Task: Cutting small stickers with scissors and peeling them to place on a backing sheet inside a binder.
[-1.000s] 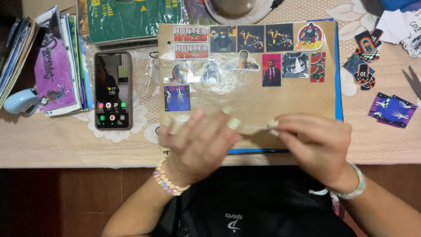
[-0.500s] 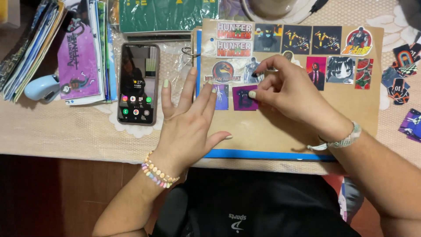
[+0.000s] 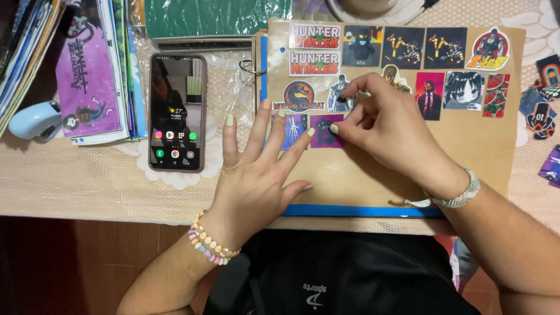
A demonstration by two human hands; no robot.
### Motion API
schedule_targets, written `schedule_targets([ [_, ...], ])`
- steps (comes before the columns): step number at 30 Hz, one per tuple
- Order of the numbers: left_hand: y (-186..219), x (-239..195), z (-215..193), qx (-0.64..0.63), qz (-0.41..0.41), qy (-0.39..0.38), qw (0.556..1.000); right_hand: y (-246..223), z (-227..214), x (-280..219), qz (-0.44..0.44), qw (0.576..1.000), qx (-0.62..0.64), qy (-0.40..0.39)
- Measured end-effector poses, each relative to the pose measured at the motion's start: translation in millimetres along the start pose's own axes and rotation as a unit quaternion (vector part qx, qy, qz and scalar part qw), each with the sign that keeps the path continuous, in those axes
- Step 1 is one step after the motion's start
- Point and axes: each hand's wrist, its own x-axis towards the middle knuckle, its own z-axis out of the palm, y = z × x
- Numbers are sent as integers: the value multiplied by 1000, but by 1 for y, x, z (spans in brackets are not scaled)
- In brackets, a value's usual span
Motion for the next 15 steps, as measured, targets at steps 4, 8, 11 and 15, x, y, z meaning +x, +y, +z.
schedule_targets([
  [4,0,0,-1,2,0,3,1000,-2,1,-2,-4,1000,-8,3],
  [8,1,0,-1,11,0,-2,1000,-1,1,-2,3,1000,-1,2],
  [11,1,0,-1,20,1,-7,1000,1,2,-1,3,1000,0,4],
  [15,2,0,0,7,2,-11,1000,-2,1,-2,2,1000,-1,1],
])
